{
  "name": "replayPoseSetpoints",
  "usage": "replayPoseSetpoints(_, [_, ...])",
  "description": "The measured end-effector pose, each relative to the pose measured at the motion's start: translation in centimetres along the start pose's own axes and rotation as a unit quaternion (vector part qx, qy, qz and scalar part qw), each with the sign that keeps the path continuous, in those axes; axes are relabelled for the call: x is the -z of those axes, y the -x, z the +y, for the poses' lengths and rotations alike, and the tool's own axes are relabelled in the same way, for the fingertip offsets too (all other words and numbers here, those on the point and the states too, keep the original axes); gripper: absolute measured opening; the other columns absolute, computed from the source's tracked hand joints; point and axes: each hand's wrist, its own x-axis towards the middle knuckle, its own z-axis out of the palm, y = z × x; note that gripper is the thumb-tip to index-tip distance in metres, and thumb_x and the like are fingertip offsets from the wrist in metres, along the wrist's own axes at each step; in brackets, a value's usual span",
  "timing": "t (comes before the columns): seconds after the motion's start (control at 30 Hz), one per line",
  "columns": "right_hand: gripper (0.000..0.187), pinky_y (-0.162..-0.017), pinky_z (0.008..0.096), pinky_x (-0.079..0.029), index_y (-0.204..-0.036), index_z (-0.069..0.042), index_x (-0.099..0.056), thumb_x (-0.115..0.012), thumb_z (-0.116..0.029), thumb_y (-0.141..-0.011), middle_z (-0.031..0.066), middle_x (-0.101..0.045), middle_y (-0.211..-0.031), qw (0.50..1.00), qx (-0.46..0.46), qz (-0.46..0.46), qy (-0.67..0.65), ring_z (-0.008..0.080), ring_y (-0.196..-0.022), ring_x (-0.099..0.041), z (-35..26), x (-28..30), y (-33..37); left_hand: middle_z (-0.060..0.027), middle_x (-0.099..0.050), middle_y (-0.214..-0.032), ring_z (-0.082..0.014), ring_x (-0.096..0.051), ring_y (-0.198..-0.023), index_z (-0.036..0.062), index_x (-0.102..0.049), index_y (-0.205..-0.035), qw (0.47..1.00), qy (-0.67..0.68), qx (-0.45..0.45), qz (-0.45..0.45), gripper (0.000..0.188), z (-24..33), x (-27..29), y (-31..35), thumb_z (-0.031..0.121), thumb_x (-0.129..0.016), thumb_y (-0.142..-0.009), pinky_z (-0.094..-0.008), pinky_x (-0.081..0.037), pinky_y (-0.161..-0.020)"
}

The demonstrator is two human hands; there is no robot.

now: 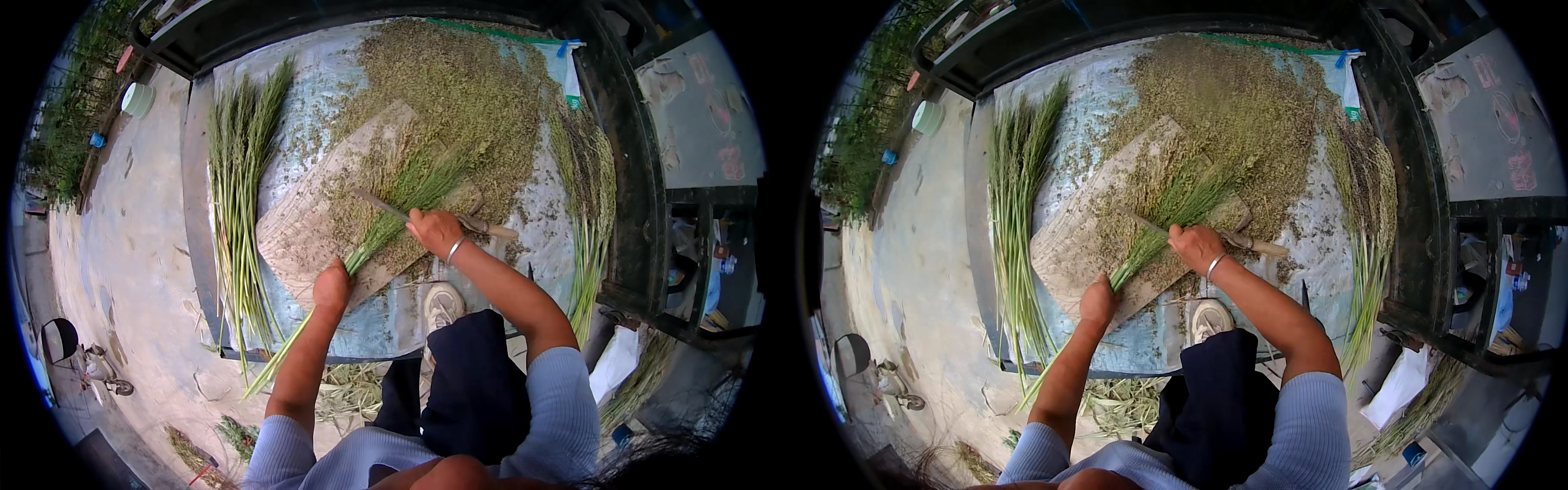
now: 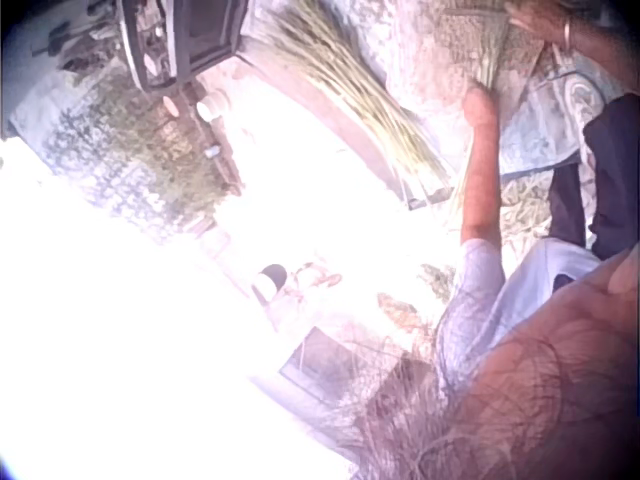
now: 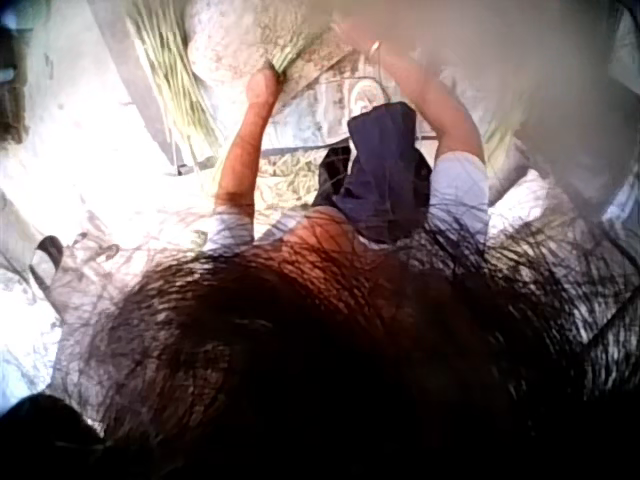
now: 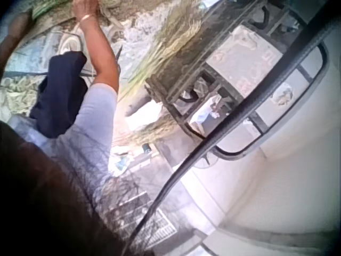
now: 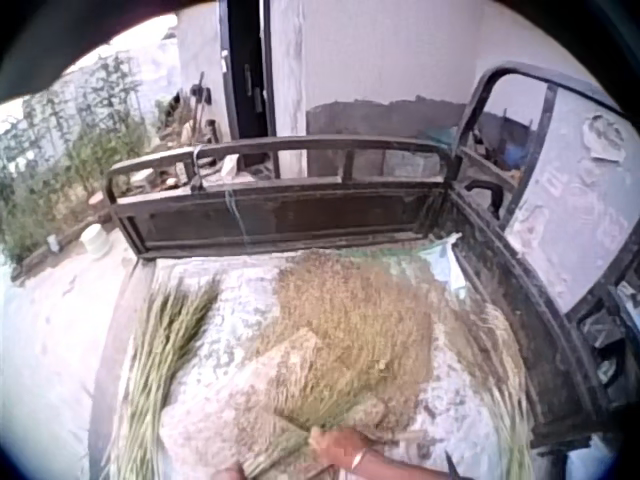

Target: The person holds bundles of grain stalks and repeatedly strikes them against a wooden board to separate the grains. The grains fall onto a tarp below, while the stalks are set aside. The person continues this process with multiple bundles throughout the clip.

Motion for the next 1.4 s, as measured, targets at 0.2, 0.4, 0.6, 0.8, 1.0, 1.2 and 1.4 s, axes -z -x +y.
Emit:
replayPoseSetpoints(0.2, [0.025, -0.043, 0.0437, -0.044, -0.082, -0.006, -0.047, -0.056, -0.028, -0.087, 0.0136, -0.056, -0.055, 0.962, -0.216, 0.074, 0.153, 0.0329, -0.049, -0.057, 11.6, 5.6, -0.8, -0.0217, -0.063, -0.078, -0.039, -0.061, -0.074, 0.0022, -0.054, -0.086, 0.999, 0.045, -0.015, -0.005, 0.023, 0.2, -0.1, -0.3, 0.019, -0.063, -0.073, -0.0475, -0.049, -0.066])
replayPoseSetpoints(0.4, [0.024, -0.047, 0.0429, -0.044, -0.08, -0.007, -0.045, -0.063, -0.024, -0.082, 0.0121, -0.053, -0.061, 0.986, -0.073, 0.152, -0.008, 0.032, -0.057, -0.055, 1.4, 2.9, 4.2, -0.0238, -0.061, -0.074, -0.0404, -0.06, -0.073, 0.0002, -0.056, -0.083, 0.993, 0.109, -0.038, -0.013, 0.024, -0.4, -0.5, 0.7, 0.021, -0.064, -0.074, -0.0475, -0.048, -0.065])
replayPoseSetpoints(0.6, [0.023, -0.049, 0.0443, -0.046, -0.081, -0.008, -0.046, -0.059, -0.026, -0.085, 0.0119, -0.057, -0.067, 0.983, -0.177, 0.045, 0.02, 0.0311, -0.063, -0.058, 1.2, -1.9, 4.3, -0.025, -0.059, -0.068, -0.0425, -0.059, -0.068, -0.0023, -0.055, -0.076, 0.981, 0.188, 0.003, -0.034, 0.032, -3.0, -1.3, 5.7, 0.027, -0.068, -0.075, -0.0456, -0.047, -0.06])
replayPoseSetpoints(0.8, [0.021, -0.051, 0.0464, -0.048, -0.088, -0.006, -0.048, -0.058, -0.025, -0.085, 0.0152, -0.059, -0.067, 0.981, -0.162, 0.092, 0.054, 0.0343, -0.062, -0.06, 6.6, -1.1, 0.7, -0.021, -0.059, -0.066, -0.0363, -0.058, -0.062, -0.0018, -0.056, -0.08, 0.961, 0.267, 0.016, -0.073, 0.034, -0.8, 0.3, 9.6, 0.028, -0.071, -0.075, -0.0403, -0.046, -0.058])
replayPoseSetpoints(1.0, [0.024, -0.049, 0.0472, -0.046, -0.084, -0.007, -0.047, -0.058, -0.028, -0.086, 0.0148, -0.058, -0.063, 0.976, -0.196, 0.071, 0.064, 0.0353, -0.059, -0.059, 6.7, -0.2, -0.9, -0.0126, -0.057, -0.06, -0.0171, -0.047, -0.054, -0.002, -0.056, -0.076, 0.938, 0.321, 0.041, -0.125, 0.031, -1.7, 1.5, 12.4, 0.025, -0.073, -0.075, -0.0337, -0.043, -0.055])
replayPoseSetpoints(1.2, [0.025, -0.049, 0.0474, -0.045, -0.085, -0.007, -0.048, -0.058, -0.029, -0.086, 0.0161, -0.057, -0.064, 0.978, -0.167, 0.115, 0.043, 0.0361, -0.058, -0.058, 6.8, -0.6, -1.1, -0.0018, -0.051, -0.056, -0.0098, -0.043, -0.054, 0.0007, -0.052, -0.071, 0.908, 0.383, 0.066, -0.156, 0.029, -2.9, 2.8, 14.9, 0.022, -0.072, -0.077, -0.0289, -0.04, -0.051])
replayPoseSetpoints(1.4, [0.024, -0.05, 0.0469, -0.044, -0.084, -0.006, -0.048, -0.058, -0.028, -0.086, 0.0144, -0.057, -0.069, 0.967, -0.243, 0.078, -0.008, 0.0353, -0.061, -0.057, 6.3, -0.2, -0.6, 0.0015, -0.044, -0.05, -0.0076, -0.041, -0.044, 0.0062, -0.048, -0.074, 0.809, 0.482, 0.204, -0.267, 0.029, -3.1, 2.1, 13.6, 0.026, -0.069, -0.081, -0.0261, -0.034, -0.04])
